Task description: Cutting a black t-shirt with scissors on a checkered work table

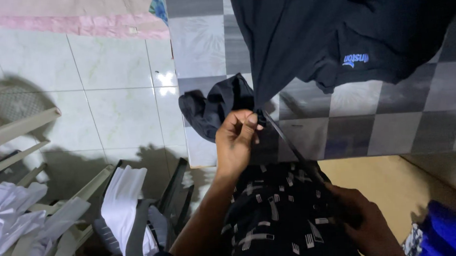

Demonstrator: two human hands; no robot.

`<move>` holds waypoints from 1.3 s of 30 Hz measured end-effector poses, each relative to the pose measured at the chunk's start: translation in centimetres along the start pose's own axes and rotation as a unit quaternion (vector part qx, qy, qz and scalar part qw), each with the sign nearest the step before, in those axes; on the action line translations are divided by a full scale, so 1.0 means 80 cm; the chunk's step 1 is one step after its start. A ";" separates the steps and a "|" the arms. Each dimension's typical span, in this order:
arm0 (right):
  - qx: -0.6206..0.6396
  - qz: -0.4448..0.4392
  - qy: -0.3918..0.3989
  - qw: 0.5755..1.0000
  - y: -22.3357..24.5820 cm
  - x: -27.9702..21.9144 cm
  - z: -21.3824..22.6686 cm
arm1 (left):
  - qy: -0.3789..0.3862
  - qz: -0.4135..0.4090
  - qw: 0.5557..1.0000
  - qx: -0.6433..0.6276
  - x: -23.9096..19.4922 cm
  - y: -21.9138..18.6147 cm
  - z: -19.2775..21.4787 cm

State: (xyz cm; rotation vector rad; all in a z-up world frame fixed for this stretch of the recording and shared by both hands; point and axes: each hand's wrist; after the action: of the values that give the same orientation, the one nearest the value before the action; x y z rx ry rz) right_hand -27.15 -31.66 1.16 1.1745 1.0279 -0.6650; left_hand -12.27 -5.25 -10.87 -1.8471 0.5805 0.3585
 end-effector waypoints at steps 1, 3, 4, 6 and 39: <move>-0.088 -0.017 0.000 0.996 -0.002 0.002 0.002 | 0.002 -0.001 1.000 0.000 -0.002 0.000 0.000; -0.175 -0.033 0.000 0.984 -0.005 0.003 0.005 | 0.006 -0.002 1.000 0.000 -0.004 0.002 -0.001; -0.162 -0.044 0.009 0.986 -0.004 0.002 0.005 | 0.001 -0.002 1.000 -0.008 -0.004 0.004 -0.003; -0.147 -0.058 0.014 0.987 0.003 -0.005 0.002 | 0.002 0.000 1.000 -0.018 -0.007 0.000 -0.007; -0.239 -0.117 -0.022 0.964 0.036 -0.004 -0.010 | -0.041 -0.227 0.863 0.450 -0.025 0.009 -0.031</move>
State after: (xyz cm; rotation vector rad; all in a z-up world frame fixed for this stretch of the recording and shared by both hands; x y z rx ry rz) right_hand -25.07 -30.07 2.62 0.6209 1.2179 -0.5796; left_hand -14.44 -7.36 -9.53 -0.9916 0.1678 -0.1536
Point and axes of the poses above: each hand's wrist, its own x-axis towards the middle knuckle, its own z-axis out of the back of the hand, y = z × x, and after that the axes turned 14 degrees about y, right-handed
